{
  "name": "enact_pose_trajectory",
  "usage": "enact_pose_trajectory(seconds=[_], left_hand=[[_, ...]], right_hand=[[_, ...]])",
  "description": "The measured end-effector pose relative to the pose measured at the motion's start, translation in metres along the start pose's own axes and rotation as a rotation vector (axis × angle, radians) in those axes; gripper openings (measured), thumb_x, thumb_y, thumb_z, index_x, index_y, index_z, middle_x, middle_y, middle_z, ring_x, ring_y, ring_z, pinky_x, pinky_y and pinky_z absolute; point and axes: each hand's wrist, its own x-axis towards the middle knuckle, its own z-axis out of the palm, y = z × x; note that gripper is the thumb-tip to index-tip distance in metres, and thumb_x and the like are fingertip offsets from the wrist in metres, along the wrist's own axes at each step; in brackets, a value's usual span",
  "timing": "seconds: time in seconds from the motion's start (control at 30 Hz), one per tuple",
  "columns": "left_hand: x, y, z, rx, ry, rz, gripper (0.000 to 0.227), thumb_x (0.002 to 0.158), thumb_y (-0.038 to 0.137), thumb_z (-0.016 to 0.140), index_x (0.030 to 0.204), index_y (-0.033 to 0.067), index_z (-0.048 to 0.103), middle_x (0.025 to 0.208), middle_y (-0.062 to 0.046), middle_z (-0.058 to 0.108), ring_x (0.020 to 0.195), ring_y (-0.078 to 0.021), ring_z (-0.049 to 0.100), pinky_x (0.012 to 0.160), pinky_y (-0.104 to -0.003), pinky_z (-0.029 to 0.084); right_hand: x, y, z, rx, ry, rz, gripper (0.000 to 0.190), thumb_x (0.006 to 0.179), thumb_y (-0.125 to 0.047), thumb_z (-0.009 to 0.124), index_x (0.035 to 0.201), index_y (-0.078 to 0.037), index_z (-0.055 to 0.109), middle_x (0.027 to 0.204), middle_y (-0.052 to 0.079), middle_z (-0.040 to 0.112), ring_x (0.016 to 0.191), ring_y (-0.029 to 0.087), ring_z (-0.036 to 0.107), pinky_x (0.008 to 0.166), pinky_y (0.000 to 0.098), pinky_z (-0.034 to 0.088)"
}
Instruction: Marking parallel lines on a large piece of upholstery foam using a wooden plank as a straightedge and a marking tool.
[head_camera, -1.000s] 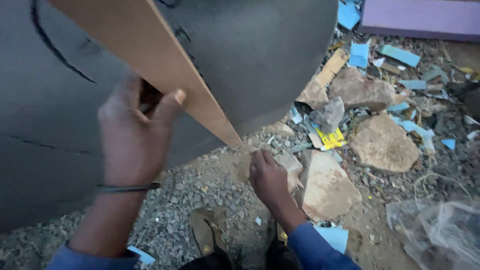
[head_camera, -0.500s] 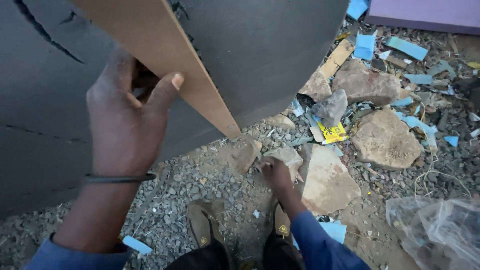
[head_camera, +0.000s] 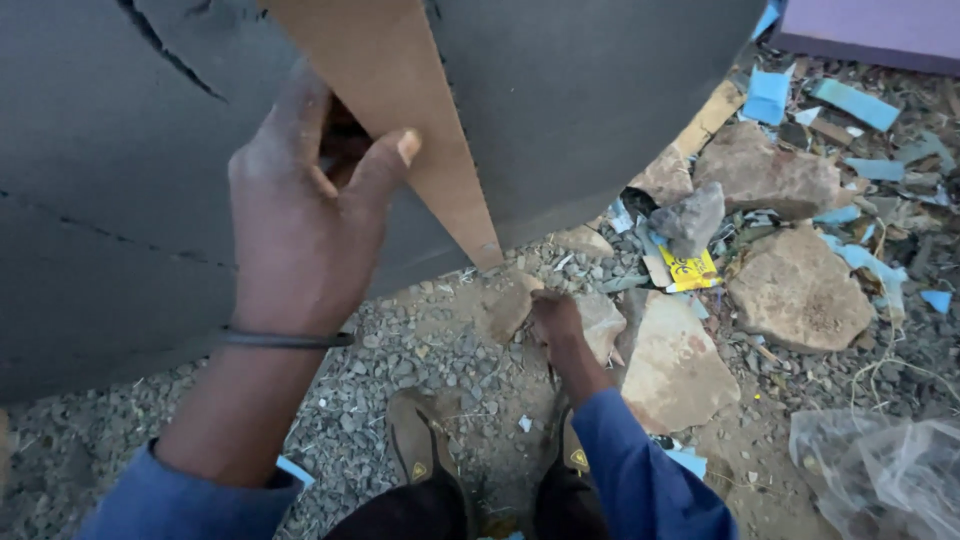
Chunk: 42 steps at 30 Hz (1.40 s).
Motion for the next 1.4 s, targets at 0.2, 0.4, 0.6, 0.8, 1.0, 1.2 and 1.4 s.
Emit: enact_pose_trajectory(seconds=[0.2,0.4,0.6,0.8,1.0,1.2,1.4], left_hand=[[-0.004,-0.008,0.003,-0.048,-0.005,0.045,0.062,0.138,0.024,0.083,0.186,0.0201,0.044,0.174,-0.023,0.077,0.158,-0.0578,0.081,0.134,-0.071,0.083],[-0.004,-0.008,0.002,-0.023,-0.007,0.041,0.062,0.139,0.032,0.083,0.187,0.0246,0.044,0.168,-0.017,0.081,0.145,-0.0489,0.087,0.126,-0.068,0.086],[0.006,0.008,0.002,-0.018,0.033,0.0,0.042,0.129,0.024,0.083,0.164,0.0078,0.067,0.127,-0.014,0.084,0.106,-0.0327,0.082,0.083,-0.055,0.065],[0.007,-0.009,0.017,0.126,0.097,-0.073,0.044,0.116,0.037,0.088,0.149,0.0095,0.078,0.099,-0.016,0.076,0.086,-0.0436,0.073,0.068,-0.059,0.051],[0.01,-0.028,0.047,0.047,0.153,-0.171,0.067,0.105,0.04,0.102,0.16,0.0094,0.08,0.131,-0.027,0.088,0.123,-0.0597,0.083,0.097,-0.078,0.069],[0.014,-0.03,0.064,-0.106,0.076,-0.249,0.047,0.104,0.061,0.087,0.123,0.0188,0.082,0.111,-0.017,0.092,0.097,-0.0479,0.085,0.078,-0.063,0.058],[-0.013,-0.032,0.062,-0.101,0.201,-0.247,0.04,0.096,0.031,0.084,0.133,0.0195,0.077,0.109,-0.018,0.088,0.099,-0.0549,0.081,0.08,-0.067,0.057]], right_hand=[[0.214,0.128,0.069,-0.224,-0.167,-0.367,0.037,0.091,0.012,0.056,0.088,-0.024,0.066,0.092,-0.01,0.072,0.084,-0.002,0.07,0.061,0.0276,0.047],[0.189,0.089,0.067,-0.076,-0.208,-0.345,0.063,0.08,0.028,0.054,0.117,-0.001,0.096,0.109,-0.013,0.088,0.088,-0.007,0.068,0.057,0.0269,0.047],[-0.045,-0.049,-0.015,0.493,-0.172,0.056,0.026,0.12,-0.007,0.061,0.127,-0.001,0.085,0.081,0.011,0.062,0.053,0.02,0.043,0.048,0.0379,0.034],[-0.146,-0.09,-0.057,0.576,-0.245,0.022,0.052,0.117,-0.026,0.06,0.158,-0.004,0.083,0.081,0.007,0.065,0.041,0.016,0.043,0.037,0.0331,0.016],[-0.247,-0.138,-0.112,0.667,-0.308,-0.098,0.052,0.122,-0.018,0.067,0.172,-0.003,0.07,0.089,0.006,0.057,0.059,0.01,0.045,0.047,0.0231,0.038],[-0.41,-0.212,-0.196,0.63,-0.364,-0.277,0.071,0.109,-0.02,0.077,0.179,-0.007,0.073,0.082,-0.002,0.07,0.044,0.002,0.038,0.044,0.0248,0.034],[-0.543,-0.29,-0.265,0.587,0.054,-0.648,0.034,0.12,-0.02,0.067,0.153,-0.018,0.075,0.109,0.0,0.068,0.086,0.005,0.062,0.056,0.0187,0.033]])
